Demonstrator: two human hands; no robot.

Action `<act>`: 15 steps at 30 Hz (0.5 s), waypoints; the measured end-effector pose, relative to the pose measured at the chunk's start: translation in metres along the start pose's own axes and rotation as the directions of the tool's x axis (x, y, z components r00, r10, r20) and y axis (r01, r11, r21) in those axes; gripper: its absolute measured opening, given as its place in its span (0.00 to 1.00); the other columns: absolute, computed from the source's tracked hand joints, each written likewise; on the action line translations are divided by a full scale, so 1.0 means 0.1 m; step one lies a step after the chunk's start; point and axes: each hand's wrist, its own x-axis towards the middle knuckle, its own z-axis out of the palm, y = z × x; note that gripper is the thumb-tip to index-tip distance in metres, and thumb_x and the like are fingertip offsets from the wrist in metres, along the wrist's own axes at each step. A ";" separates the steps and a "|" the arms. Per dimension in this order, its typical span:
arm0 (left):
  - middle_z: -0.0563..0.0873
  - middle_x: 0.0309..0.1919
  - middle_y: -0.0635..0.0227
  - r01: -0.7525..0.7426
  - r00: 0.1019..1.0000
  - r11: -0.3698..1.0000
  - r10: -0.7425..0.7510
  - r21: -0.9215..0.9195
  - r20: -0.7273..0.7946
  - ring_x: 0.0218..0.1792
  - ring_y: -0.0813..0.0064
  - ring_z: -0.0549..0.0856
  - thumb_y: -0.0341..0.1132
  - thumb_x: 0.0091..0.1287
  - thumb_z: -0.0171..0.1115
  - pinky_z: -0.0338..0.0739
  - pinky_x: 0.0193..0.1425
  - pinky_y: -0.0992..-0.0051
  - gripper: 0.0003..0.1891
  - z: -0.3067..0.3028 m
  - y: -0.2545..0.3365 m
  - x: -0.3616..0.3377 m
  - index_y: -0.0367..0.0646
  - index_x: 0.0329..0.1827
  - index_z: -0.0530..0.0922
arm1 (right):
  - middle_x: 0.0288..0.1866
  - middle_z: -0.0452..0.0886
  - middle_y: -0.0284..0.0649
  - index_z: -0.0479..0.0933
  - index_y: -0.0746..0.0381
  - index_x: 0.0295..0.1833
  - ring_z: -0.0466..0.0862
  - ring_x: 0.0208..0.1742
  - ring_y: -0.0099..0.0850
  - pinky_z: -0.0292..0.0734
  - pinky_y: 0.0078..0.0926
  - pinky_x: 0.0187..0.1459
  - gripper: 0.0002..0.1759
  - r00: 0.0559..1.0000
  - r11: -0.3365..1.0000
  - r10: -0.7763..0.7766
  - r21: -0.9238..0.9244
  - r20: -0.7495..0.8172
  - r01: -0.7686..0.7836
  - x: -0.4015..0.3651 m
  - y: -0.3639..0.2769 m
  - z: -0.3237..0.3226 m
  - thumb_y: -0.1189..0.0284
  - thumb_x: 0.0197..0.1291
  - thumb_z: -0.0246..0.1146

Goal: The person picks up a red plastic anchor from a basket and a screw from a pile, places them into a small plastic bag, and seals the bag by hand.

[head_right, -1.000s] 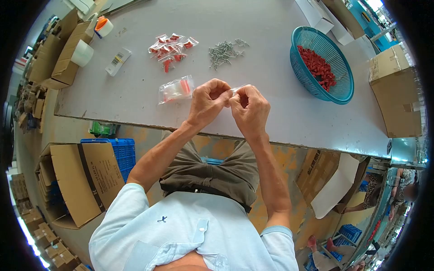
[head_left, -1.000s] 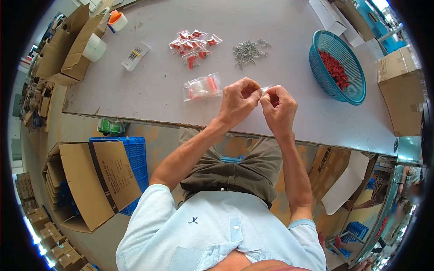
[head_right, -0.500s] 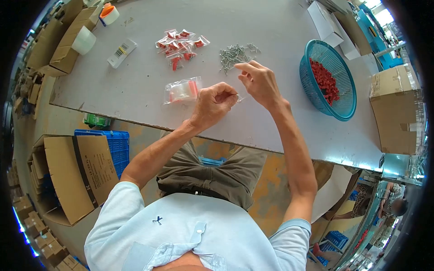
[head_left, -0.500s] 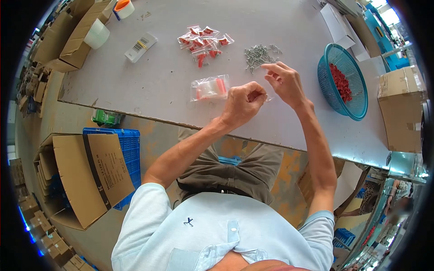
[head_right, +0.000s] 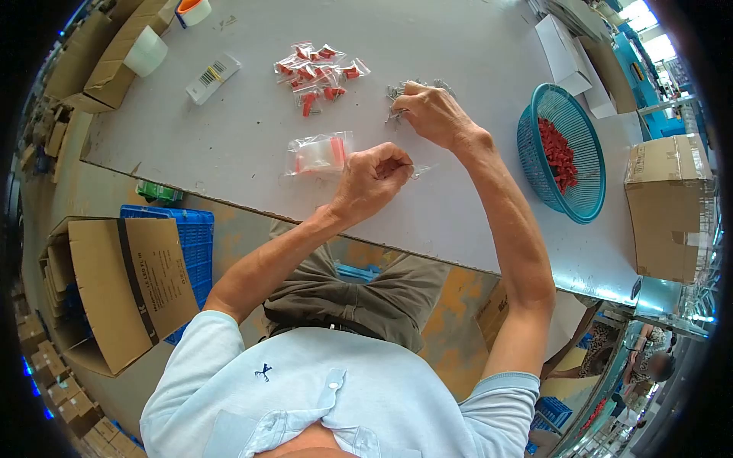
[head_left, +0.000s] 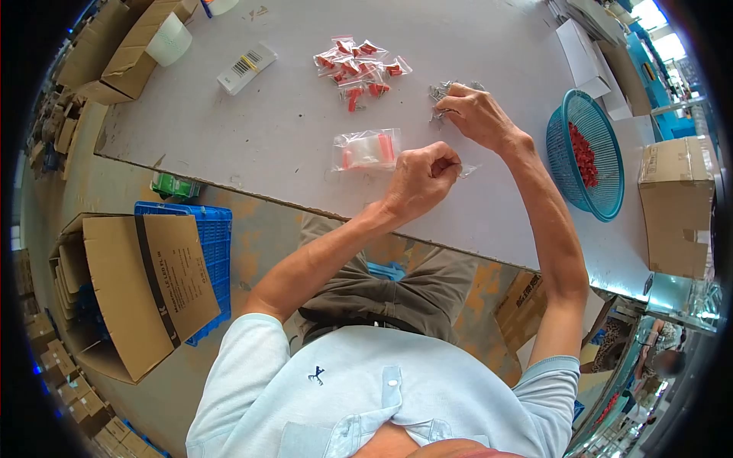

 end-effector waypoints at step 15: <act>0.91 0.33 0.67 0.025 1.000 1.000 -0.025 0.016 0.004 0.34 0.84 0.88 0.25 0.70 0.71 0.84 0.40 0.80 0.04 0.01 0.00 0.02 0.34 0.44 0.87 | 0.46 0.85 0.37 0.83 0.60 0.47 0.91 0.43 0.34 0.92 0.32 0.50 0.03 1.000 0.993 -0.008 -0.119 0.001 0.008 0.00 0.00 -0.01 0.72 0.74 0.67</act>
